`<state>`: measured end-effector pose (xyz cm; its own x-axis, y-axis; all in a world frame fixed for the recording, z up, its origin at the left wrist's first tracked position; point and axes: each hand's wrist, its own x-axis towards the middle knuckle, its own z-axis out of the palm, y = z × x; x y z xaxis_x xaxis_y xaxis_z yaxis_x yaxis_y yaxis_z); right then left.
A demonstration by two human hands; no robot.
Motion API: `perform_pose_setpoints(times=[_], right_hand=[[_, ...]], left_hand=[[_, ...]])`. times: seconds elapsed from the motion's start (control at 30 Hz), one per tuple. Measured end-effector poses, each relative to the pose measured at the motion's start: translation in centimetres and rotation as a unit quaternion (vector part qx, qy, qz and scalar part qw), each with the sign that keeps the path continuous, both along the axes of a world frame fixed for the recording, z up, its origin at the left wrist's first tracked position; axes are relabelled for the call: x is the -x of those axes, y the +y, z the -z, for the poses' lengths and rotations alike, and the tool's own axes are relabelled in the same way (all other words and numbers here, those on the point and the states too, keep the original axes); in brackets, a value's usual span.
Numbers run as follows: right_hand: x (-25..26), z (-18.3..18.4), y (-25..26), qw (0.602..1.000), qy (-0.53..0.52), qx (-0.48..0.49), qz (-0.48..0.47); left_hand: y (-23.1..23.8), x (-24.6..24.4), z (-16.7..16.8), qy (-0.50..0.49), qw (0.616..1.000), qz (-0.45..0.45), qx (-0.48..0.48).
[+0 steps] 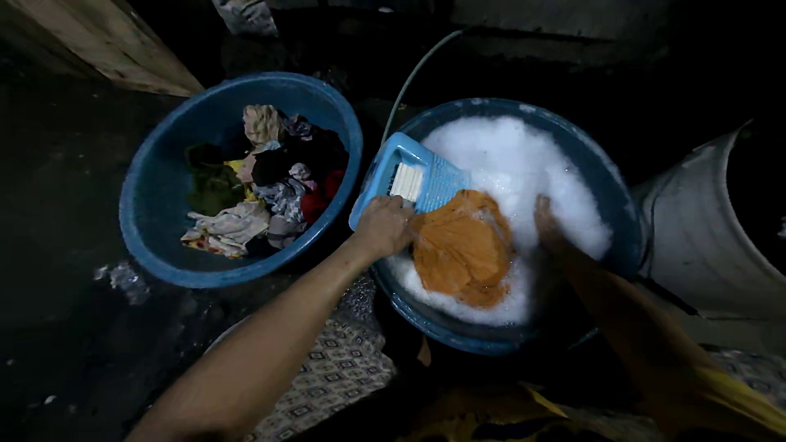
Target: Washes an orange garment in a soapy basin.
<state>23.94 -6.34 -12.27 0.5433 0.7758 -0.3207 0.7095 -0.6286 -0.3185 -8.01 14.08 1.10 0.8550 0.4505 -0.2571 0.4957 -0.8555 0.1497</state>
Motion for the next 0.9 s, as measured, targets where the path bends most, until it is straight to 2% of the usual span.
perform_pose_setpoints(times=[0.07,0.13,0.2,0.27,0.3,0.33,0.37,0.4,0.47,0.53,0.57,0.63,0.67,0.8,0.9], right_hand=[[0.8,-2.3,-0.5,0.995,0.078,-0.028,0.05],[0.7,-2.7,-1.6,0.993,0.096,-0.047,0.04],[-0.5,0.0,-2.5,0.984,0.109,-0.12,0.067],[0.7,1.9,-2.3,0.944,0.138,-0.237,0.186],[2.3,0.5,-2.2,0.937,0.157,-0.221,0.22],[3.4,-3.1,-2.3,0.95,0.208,-0.099,0.211],[4.4,-3.9,-3.0,0.951,0.22,-0.089,0.197],[5.0,-3.0,-4.3,0.953,0.217,-0.122,0.171],[5.7,-3.2,-6.0,0.969,0.184,-0.108,0.123],[5.2,-2.7,-5.6,0.981,0.075,-0.135,0.115],[4.3,-4.5,-4.1,0.981,0.085,-0.09,0.152],[2.7,-4.4,-1.7,0.949,0.029,-0.163,0.267],[2.5,-4.3,-1.2,0.942,0.016,-0.178,0.285],[1.3,-0.5,-1.1,0.978,0.044,-0.064,0.195],[2.5,-2.0,0.1,0.964,0.037,-0.063,0.255]], left_hand=[[0.0,0.0,0.0,-0.011,1.0,-0.001,0.009],[0.0,0.0,-0.3,-0.008,1.0,-0.007,0.02],[-0.3,0.0,-0.5,0.005,1.0,-0.013,0.028],[-0.6,0.1,-0.5,0.011,1.0,-0.01,0.021],[-0.7,0.2,-0.6,0.013,1.0,-0.008,0.017],[-0.7,0.3,-0.6,0.015,1.0,-0.007,0.018],[-0.6,0.4,-0.5,0.016,1.0,-0.007,0.02],[-0.5,0.5,-0.4,0.014,1.0,-0.005,0.02],[-0.6,0.5,-0.4,0.021,1.0,0.002,0.02],[-0.4,0.7,-0.6,0.015,1.0,0.004,0.018],[-0.3,0.7,-0.6,0.009,1.0,0.003,0.021],[-0.1,0.7,-0.3,-0.003,1.0,0.002,0.024],[-0.1,0.7,-0.1,-0.008,1.0,0.0,0.021],[-0.7,0.4,-0.6,0.007,1.0,-0.01,0.018],[-0.2,-0.3,-1.0,0.009,0.999,-0.015,0.033]])
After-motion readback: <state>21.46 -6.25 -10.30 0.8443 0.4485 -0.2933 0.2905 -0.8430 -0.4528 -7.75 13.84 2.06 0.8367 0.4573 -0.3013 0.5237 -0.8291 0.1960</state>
